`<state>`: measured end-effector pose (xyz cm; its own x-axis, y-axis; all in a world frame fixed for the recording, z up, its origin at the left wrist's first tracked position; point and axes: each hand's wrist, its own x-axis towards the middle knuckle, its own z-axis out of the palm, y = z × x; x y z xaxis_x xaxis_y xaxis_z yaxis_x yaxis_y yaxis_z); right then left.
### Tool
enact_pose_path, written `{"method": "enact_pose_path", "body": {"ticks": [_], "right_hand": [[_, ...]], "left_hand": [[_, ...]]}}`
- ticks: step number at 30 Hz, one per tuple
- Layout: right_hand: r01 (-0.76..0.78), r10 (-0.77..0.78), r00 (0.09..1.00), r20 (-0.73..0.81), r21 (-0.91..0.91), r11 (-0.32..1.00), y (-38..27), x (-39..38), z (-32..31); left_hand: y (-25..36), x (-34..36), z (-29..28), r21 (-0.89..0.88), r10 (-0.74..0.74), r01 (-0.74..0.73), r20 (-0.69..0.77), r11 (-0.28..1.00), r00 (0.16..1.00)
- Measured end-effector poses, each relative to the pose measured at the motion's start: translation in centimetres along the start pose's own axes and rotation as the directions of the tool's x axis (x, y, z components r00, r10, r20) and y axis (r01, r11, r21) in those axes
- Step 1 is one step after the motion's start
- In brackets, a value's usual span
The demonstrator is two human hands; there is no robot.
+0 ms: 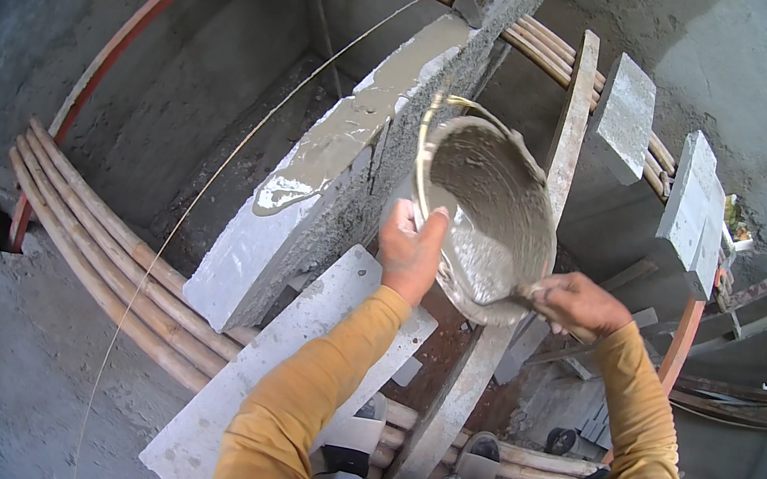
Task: The person scoops mortar from a bucket using a trowel and applies it to a vertical wall surface. They then pick up a concrete block and place it onto the mortar bed, pressing it into position.
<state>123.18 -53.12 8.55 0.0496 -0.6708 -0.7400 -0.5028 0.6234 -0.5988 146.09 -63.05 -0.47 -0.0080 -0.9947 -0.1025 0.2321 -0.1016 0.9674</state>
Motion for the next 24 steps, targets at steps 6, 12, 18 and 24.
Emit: {"method": "enact_pose_path", "body": {"ticks": [6,12,18,24], "right_hand": [[0.213,-0.211,0.961,-0.179,-0.011,0.977,-6.7,-1.2,-6.7],[0.215,-0.423,0.845,-0.328,-0.516,0.829,-16.2,5.8,-13.0],[-0.213,-0.821,0.499,-0.276,-0.958,0.193,-19.7,12.1,-13.6],[-0.194,-0.819,0.563,-0.112,-0.981,0.000,-19.2,11.0,-12.6]], "left_hand": [[-0.2,0.5,-0.2,0.002,-0.123,0.123,-0.018,0.992,0.992],[0.1,-0.1,-0.6,0.111,-0.150,0.142,0.060,0.984,0.987],[-0.1,-0.7,-1.3,0.137,-0.138,0.124,0.096,0.983,0.986],[-1.0,-0.5,-1.5,0.082,-0.148,0.139,0.114,0.987,0.982]]}}
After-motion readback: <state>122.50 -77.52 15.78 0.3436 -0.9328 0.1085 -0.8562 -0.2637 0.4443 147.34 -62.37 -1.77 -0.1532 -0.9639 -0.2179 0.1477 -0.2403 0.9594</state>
